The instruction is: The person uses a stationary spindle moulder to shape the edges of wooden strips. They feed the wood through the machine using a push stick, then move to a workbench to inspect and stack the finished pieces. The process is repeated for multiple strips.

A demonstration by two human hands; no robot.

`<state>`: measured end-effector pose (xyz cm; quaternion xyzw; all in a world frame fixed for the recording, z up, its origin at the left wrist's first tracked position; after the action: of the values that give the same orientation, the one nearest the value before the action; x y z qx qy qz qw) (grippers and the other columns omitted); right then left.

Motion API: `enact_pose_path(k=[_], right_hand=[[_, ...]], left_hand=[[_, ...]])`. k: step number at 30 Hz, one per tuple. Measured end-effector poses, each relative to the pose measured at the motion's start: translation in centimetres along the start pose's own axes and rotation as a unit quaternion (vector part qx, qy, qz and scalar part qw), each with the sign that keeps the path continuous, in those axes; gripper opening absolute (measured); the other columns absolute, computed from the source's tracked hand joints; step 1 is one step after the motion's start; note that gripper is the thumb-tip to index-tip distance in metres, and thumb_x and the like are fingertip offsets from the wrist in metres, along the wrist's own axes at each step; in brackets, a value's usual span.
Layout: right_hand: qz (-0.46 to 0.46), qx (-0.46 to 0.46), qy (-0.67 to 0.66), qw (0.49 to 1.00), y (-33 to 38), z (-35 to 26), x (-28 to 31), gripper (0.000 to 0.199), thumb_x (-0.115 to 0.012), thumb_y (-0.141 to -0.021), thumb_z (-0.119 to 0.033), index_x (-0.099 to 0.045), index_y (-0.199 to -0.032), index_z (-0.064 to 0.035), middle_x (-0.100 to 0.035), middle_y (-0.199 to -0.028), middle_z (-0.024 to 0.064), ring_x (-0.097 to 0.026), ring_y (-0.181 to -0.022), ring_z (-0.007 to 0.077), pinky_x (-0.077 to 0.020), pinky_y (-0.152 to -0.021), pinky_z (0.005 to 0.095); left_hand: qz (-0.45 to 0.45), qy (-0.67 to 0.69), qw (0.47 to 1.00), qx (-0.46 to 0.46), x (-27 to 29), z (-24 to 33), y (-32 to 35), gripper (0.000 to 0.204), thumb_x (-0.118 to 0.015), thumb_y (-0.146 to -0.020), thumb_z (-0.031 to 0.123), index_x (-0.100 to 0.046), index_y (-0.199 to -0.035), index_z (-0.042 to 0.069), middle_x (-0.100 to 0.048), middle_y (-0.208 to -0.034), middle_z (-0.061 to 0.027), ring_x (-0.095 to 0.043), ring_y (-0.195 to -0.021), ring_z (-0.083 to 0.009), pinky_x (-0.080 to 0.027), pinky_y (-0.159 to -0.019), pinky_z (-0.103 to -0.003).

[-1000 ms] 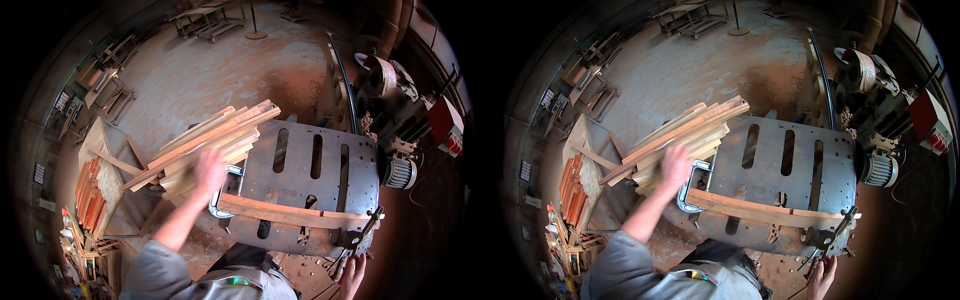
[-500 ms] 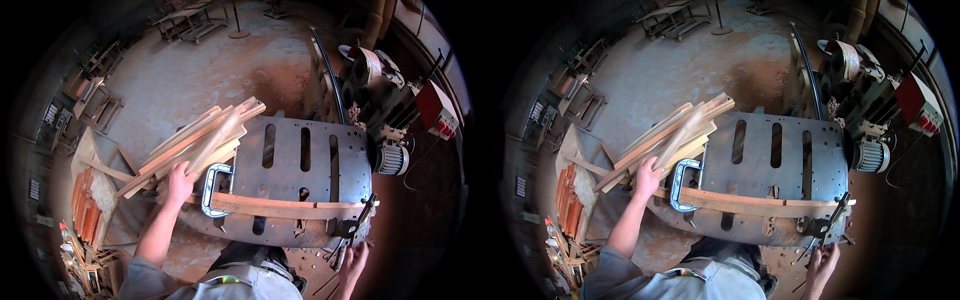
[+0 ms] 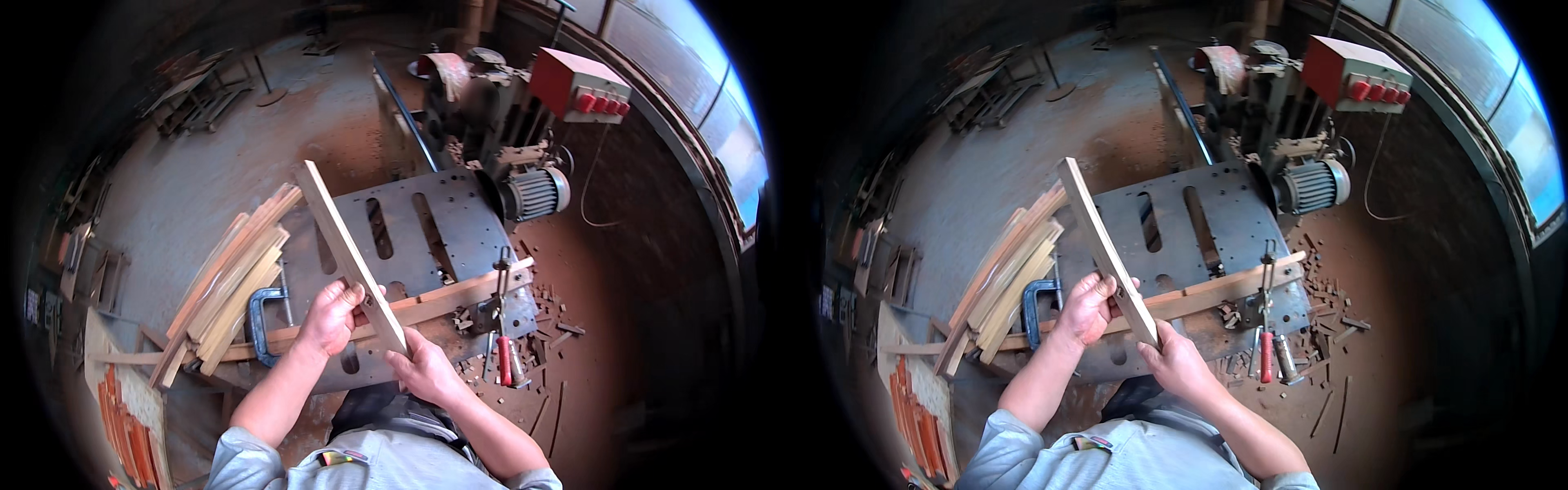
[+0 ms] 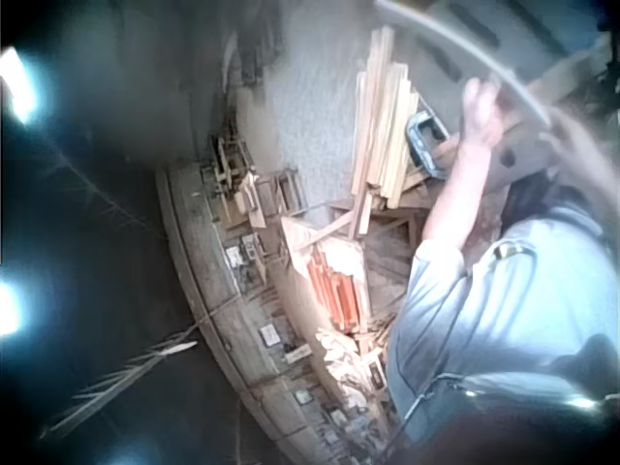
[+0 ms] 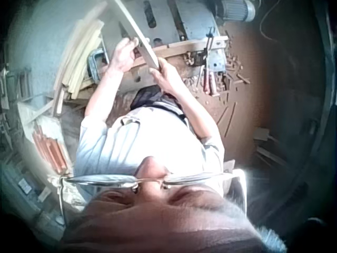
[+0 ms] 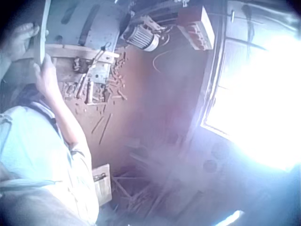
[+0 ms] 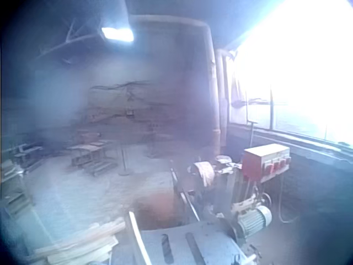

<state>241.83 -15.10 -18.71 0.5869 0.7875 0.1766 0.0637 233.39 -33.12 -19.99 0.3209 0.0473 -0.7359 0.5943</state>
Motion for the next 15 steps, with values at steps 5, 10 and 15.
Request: enact_pose_path(k=[5,10,15], right_hand=[[0.066,0.024,0.17,0.983,1.0,-0.2,5.5,0.025,-0.064,-0.095,-0.022,-0.058,-0.109,-0.0024,-0.068,-0.088,0.0216,-0.069,-0.082,0.0387,-0.0531,-0.071,0.0472],[0.141,0.171,0.47,0.854,0.6,-1.8,11.6,0.033,-0.073,-0.08,-0.015,-0.06,-0.111,-0.0101,-0.062,-0.084,0.0103,-0.067,-0.079,0.0324,-0.0544,-0.067,0.0438],[0.328,0.179,0.482,0.792,1.0,-2.4,16.7,0.056,-0.077,-0.079,-0.01,-0.055,-0.13,-0.0007,-0.054,-0.132,0.0221,-0.052,-0.123,0.0385,-0.0456,-0.103,0.0435]], left_hand=[[0.113,-0.533,0.799,-0.254,-0.3,3.7,-2.6,0.088,-0.072,-0.086,0.007,-0.022,-0.157,0.004,-0.039,-0.153,-0.0238,-0.041,-0.141,-0.0329,-0.037,-0.116,-0.045],[-0.051,-0.827,0.37,-0.42,0.1,8.0,-5.8,0.063,-0.083,-0.066,0.01,-0.062,-0.126,0.007,-0.065,-0.127,-0.0171,-0.058,-0.124,-0.0347,-0.042,-0.11,-0.048],[-0.208,-0.742,0.621,-0.143,0.5,5.0,-8.7,0.032,-0.075,-0.083,0.02,-0.064,-0.111,0.009,-0.073,-0.091,-0.0143,-0.071,-0.081,-0.0317,-0.056,-0.072,-0.042]])
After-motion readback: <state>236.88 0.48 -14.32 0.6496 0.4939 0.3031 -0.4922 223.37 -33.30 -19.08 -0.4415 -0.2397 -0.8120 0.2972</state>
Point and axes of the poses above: each hand's wrist, its own y-axis away from the middle knuckle, its own x-axis out of the back of the hand, z = x × y, the point moved 2 cm from there along -y, towards the middle knuckle
